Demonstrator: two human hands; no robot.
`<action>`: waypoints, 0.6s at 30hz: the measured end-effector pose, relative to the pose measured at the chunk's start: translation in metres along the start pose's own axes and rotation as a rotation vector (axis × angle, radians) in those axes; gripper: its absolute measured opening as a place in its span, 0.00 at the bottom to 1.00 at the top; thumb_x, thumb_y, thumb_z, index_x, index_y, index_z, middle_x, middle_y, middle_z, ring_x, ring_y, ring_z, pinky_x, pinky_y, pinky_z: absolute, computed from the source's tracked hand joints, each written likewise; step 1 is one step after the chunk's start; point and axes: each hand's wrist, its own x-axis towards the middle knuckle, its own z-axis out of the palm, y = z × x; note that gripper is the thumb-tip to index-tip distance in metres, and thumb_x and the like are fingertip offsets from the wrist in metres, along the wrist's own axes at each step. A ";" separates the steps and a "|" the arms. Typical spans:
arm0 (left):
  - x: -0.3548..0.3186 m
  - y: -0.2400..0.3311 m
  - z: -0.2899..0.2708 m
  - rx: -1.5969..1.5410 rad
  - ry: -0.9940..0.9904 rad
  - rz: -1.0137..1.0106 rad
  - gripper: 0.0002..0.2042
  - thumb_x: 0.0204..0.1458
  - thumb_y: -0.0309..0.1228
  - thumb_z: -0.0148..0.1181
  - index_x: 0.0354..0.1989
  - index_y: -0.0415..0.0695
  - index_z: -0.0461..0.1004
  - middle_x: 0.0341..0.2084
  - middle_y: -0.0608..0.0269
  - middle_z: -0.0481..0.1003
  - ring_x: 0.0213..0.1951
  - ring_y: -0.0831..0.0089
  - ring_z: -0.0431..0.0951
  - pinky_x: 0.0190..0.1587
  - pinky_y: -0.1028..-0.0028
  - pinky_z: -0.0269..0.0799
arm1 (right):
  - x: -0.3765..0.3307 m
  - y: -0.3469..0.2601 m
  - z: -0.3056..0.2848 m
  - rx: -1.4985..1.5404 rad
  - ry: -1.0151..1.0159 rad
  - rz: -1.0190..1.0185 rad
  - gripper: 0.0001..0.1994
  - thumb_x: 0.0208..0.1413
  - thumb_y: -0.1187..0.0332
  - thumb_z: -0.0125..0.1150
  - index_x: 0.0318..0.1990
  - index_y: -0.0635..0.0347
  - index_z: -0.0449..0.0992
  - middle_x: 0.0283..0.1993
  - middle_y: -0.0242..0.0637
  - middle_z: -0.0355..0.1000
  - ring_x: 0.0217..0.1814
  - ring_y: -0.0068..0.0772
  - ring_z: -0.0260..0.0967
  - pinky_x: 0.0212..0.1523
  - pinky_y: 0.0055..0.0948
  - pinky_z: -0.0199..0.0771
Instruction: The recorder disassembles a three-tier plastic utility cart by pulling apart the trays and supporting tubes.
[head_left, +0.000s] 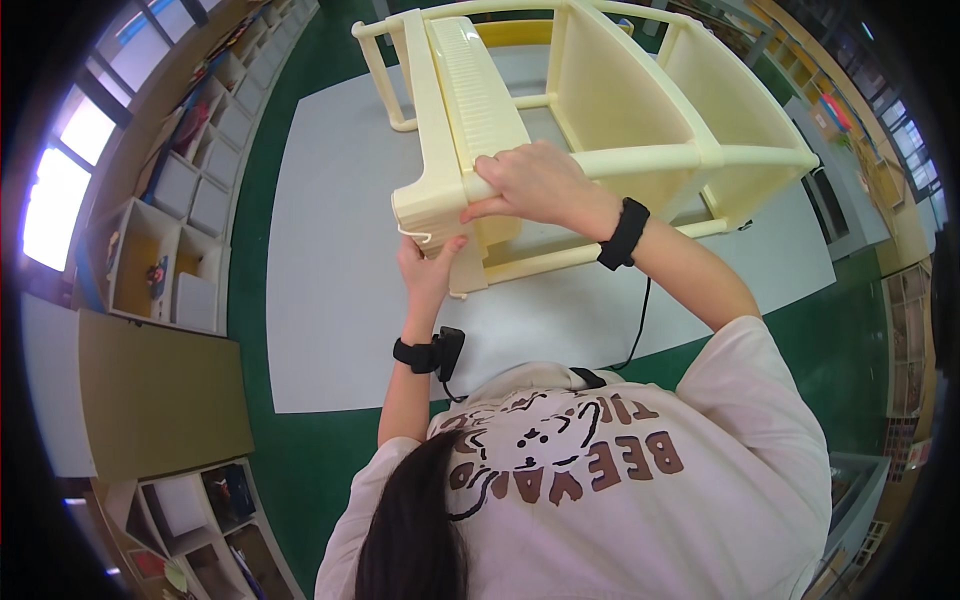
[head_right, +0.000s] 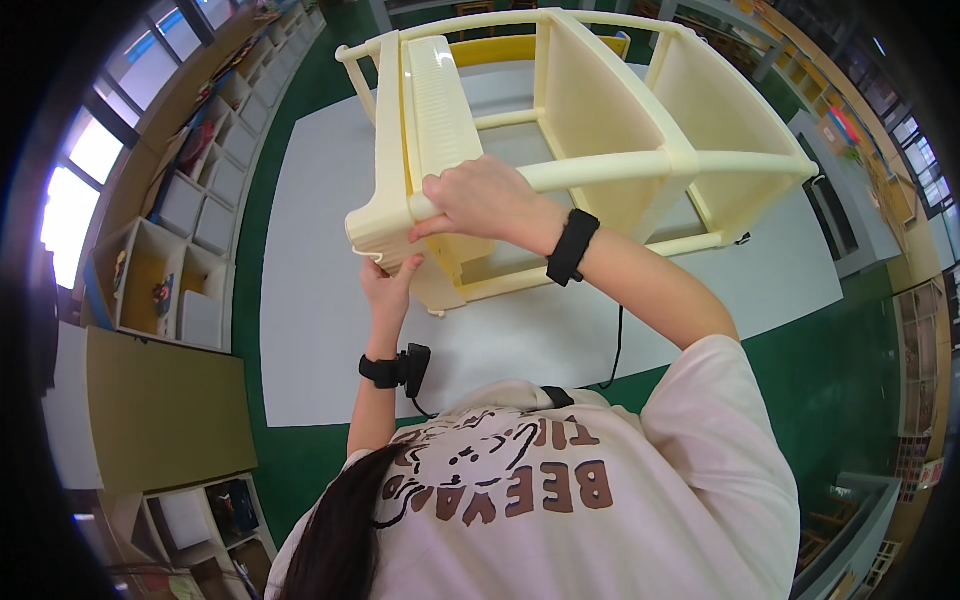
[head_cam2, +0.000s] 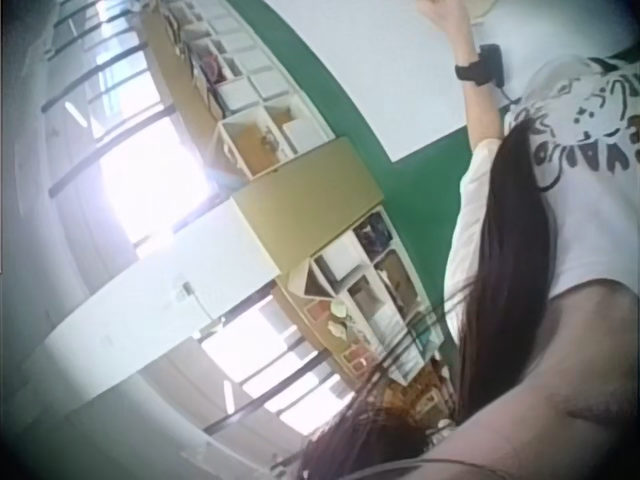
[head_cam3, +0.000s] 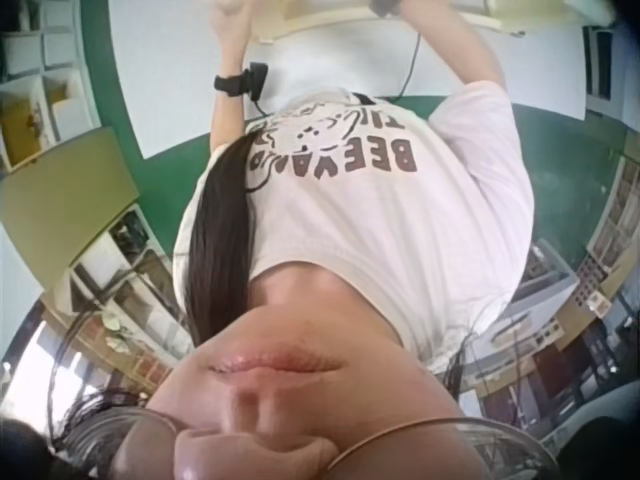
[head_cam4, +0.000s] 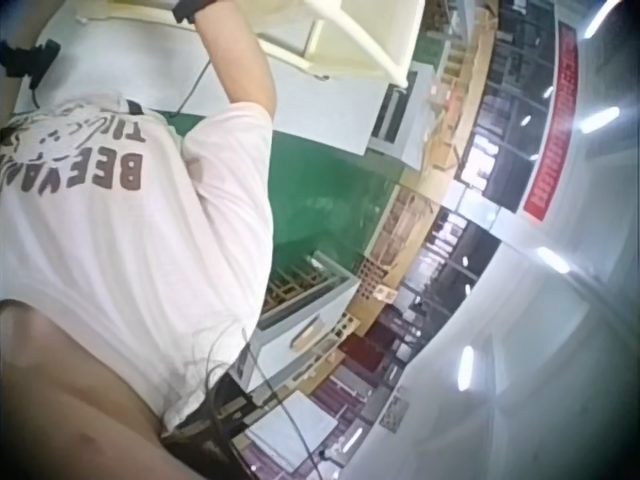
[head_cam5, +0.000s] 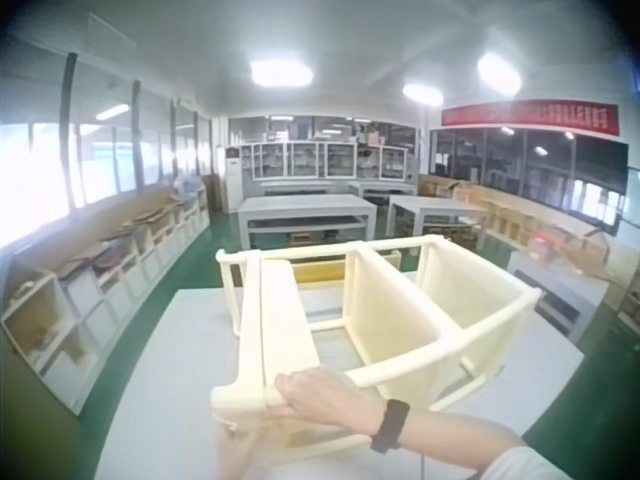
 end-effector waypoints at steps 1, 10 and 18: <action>0.001 0.000 0.000 0.019 -0.005 -0.001 0.21 0.34 0.28 0.64 0.37 0.36 0.64 0.31 0.61 0.71 0.32 0.77 0.70 0.35 0.77 0.66 | -0.001 0.000 -0.001 0.004 -0.012 0.013 0.28 0.35 0.41 0.52 0.15 0.63 0.63 0.13 0.41 0.63 0.17 0.41 0.64 0.18 0.31 0.63; 0.005 0.005 -0.002 -0.022 -0.002 0.034 0.20 0.34 0.27 0.64 0.37 0.36 0.65 0.30 0.62 0.70 0.33 0.76 0.70 0.35 0.77 0.66 | 0.002 -0.001 -0.006 -0.018 -0.010 0.084 0.29 0.35 0.40 0.52 0.13 0.63 0.67 0.11 0.41 0.63 0.16 0.39 0.65 0.19 0.29 0.65; 0.003 0.004 -0.007 0.002 -0.023 -0.007 0.20 0.34 0.26 0.64 0.37 0.35 0.64 0.31 0.61 0.70 0.33 0.76 0.70 0.35 0.77 0.66 | 0.000 -0.006 -0.005 -0.040 0.016 0.141 0.30 0.31 0.36 0.51 0.11 0.61 0.68 0.10 0.39 0.63 0.14 0.37 0.64 0.15 0.28 0.63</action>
